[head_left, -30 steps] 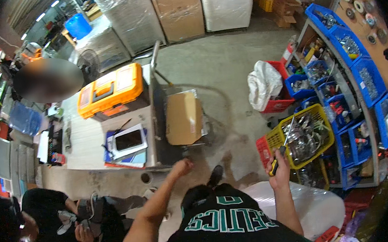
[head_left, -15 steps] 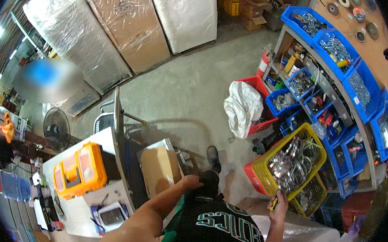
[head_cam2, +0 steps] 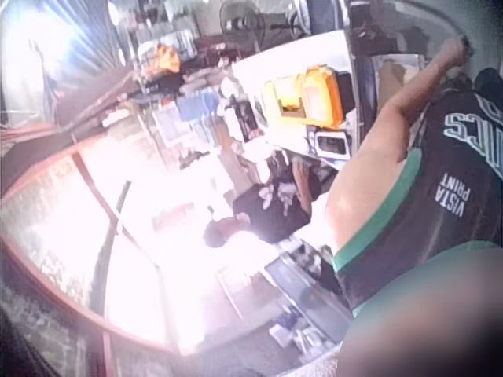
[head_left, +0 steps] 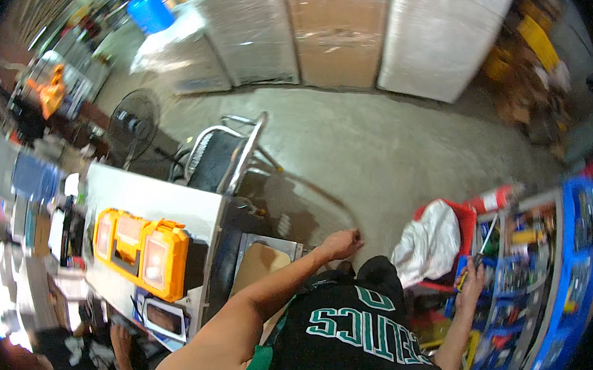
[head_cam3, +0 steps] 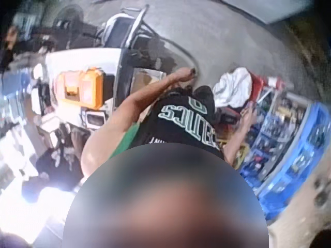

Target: The person uses a screwdriver to fasten screws on the side of a stainless steel kitchen counter with built-in burners. They repeatedly tighten screws along the edge, occasionally repositioning the unit and walking around the workshop.

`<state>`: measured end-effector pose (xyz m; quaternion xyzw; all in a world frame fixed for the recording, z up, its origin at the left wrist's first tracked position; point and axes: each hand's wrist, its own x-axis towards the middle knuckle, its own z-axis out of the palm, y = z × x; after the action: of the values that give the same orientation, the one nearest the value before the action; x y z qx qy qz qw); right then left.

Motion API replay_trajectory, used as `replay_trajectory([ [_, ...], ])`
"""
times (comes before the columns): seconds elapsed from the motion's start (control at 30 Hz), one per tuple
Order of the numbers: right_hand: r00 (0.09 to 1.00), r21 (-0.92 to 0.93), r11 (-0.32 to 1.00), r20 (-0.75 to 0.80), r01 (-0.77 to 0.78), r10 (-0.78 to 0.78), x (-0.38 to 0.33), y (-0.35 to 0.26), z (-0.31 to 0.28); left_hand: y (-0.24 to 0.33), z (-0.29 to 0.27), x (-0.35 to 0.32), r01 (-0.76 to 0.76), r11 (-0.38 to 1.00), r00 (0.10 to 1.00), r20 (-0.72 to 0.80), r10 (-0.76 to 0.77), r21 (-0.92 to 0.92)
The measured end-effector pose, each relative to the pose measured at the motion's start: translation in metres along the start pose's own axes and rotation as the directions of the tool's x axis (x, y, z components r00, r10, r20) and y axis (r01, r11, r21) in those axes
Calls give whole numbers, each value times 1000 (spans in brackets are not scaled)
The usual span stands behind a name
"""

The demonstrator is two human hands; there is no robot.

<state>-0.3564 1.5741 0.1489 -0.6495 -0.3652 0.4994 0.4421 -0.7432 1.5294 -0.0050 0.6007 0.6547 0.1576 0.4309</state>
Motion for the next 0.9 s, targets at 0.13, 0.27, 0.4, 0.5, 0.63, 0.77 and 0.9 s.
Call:
replay_trajectory([
  [0.13, 987, 51, 995, 140, -81, 73, 91, -28, 104, -38, -39, 25, 59, 966, 987, -128, -94, -251],
  [0.27, 907, -114, 991, 408, -64, 106, 168, -44, 221, -90, -60, 60, 274, 852, 887, -226, -404, -446],
  [0.4, 769, -294, 955, 621, 50, 151, 238, -70, 345, -130, -99, 105, 321, 568, 762, -150, -630, -758],
  [0.5, 689, -355, 926, 703, 127, 175, 284, -102, 429, -140, -153, 124, 414, 595, 681, -200, -705, -688],
  [0.63, 610, -425, 895, 747, 134, 264, 324, -145, 551, -125, -216, 117, 240, 600, 505, -430, -749, -764],
  [0.77, 494, -414, 890, 824, 190, 278, 316, -171, 661, -127, -259, 89, 165, 507, 106, -496, -862, -846],
  [0.9, 369, -422, 868, 875, 262, 315, 292, -152, 747, -169, -282, 67, 137, 462, -225, -482, -847, -876],
])
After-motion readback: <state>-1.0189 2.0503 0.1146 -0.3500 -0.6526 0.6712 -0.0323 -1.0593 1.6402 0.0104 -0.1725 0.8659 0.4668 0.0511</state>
